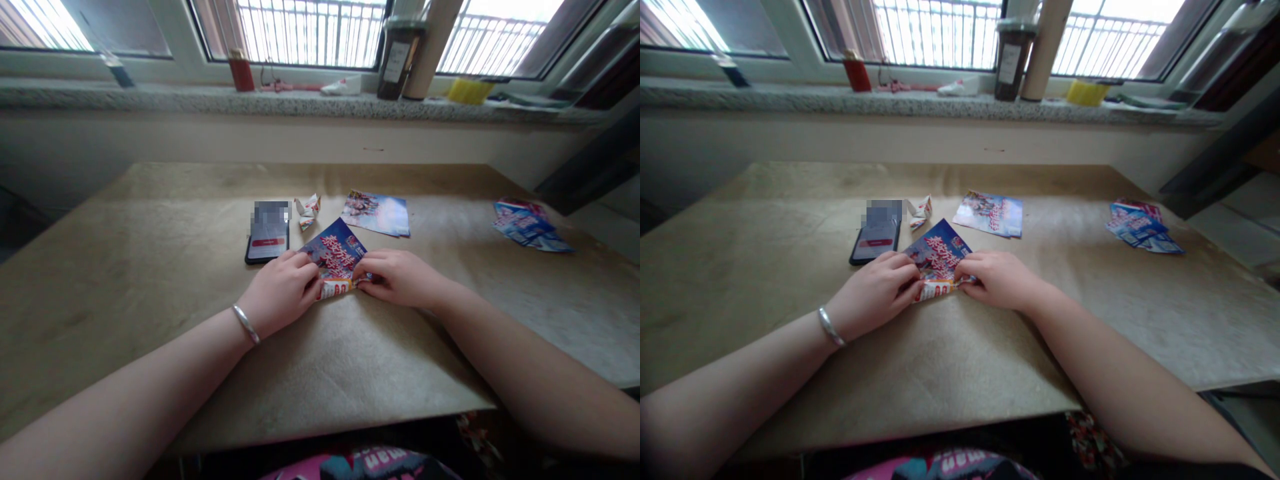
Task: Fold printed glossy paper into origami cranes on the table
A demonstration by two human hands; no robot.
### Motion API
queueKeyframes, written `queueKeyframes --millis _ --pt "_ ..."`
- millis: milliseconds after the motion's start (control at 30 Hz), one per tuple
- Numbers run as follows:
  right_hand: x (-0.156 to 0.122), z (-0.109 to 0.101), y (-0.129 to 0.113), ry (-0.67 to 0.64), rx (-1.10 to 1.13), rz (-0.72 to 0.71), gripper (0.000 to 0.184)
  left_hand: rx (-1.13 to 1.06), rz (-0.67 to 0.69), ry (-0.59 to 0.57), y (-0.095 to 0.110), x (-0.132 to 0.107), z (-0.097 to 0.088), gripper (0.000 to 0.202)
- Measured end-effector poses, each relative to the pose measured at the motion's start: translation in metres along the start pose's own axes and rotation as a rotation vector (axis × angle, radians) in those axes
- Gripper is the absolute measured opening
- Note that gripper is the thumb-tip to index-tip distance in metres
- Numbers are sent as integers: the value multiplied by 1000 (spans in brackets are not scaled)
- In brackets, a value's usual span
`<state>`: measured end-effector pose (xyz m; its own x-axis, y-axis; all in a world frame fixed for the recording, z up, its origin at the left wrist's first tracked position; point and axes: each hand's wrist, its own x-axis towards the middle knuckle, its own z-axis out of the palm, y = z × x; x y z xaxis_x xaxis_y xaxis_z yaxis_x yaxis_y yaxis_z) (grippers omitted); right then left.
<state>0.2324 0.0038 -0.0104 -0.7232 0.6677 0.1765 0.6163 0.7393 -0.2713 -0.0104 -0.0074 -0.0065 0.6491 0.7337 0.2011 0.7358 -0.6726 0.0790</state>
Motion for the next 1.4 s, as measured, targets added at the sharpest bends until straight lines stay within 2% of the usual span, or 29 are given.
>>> queueKeyframes --millis 700,1267,1400 --pt "-1 2 2 16 -16 13 16 -136 -132 10 -5 3 7 29" --pt "1 3 -5 83 -129 -65 21 125 -64 58 -3 7 10 20" --pt "2 5 -7 90 -159 -46 21 156 -72 62 -3 6 11 20"
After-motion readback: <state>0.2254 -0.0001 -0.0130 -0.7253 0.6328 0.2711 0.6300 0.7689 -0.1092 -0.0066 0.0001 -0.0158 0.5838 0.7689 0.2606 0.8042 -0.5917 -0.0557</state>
